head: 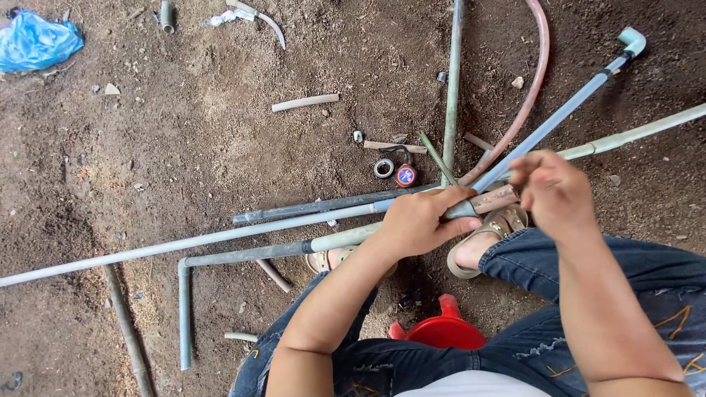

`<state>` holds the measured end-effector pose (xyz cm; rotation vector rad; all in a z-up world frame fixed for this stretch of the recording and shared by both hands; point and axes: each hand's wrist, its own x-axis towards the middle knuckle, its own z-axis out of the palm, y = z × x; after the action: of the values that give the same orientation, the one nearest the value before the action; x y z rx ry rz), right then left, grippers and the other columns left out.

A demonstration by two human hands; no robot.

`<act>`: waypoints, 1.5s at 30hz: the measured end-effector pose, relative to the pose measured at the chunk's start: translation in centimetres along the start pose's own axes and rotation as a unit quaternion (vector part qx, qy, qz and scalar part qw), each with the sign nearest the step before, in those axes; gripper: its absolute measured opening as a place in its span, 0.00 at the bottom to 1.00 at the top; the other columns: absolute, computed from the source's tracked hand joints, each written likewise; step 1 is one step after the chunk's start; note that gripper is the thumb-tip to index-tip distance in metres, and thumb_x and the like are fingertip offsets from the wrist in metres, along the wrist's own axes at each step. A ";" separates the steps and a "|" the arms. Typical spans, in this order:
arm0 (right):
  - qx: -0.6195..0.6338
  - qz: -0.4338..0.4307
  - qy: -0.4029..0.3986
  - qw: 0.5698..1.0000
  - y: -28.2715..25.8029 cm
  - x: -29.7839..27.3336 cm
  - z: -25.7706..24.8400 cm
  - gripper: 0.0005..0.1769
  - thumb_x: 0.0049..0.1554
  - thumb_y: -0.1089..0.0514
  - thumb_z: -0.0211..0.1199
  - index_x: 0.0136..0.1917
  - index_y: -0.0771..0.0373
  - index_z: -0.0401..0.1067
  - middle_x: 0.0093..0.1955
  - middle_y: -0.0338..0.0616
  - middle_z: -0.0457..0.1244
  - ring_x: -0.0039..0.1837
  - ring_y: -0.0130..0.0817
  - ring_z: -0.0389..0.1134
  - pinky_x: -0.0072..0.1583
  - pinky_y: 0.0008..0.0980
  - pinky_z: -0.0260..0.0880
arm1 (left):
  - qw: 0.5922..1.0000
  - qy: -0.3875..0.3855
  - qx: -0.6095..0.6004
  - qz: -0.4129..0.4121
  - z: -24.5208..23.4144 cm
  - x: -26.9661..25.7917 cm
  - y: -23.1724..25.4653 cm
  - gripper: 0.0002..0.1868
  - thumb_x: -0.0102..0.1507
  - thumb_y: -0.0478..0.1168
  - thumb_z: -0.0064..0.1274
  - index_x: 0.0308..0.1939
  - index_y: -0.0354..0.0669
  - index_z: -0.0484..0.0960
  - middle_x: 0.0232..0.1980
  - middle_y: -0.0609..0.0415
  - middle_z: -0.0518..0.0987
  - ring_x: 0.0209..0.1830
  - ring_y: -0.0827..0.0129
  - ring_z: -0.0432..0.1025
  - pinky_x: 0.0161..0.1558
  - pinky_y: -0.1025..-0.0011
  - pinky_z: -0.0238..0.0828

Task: The person sits on a small red stool and assembles a metal pipe structure on the ground. They connect various metal pipes and fittings, including elbows and straight sections, by hand. The person also uses black tape to wrap and secure the joints between the pipes.

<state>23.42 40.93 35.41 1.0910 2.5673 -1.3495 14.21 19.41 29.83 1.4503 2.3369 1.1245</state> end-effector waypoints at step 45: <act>0.173 -0.238 -0.035 0.955 5.9 5.0 2.3 0.31 0.60 0.63 0.72 0.74 0.66 0.68 0.52 0.51 0.70 0.46 0.32 0.71 0.52 0.31 0.77 | 0.993 0.015 0.114 0.013 -0.7 0.1 -5.3 0.19 0.72 0.55 0.53 0.56 0.46 0.77 0.41 0.47 0.85 0.33 0.49 0.85 0.35 0.54 0.83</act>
<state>22.55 44.23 28.08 0.4322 2.7128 -1.9577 10.16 17.84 26.73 1.5496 2.5445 0.9161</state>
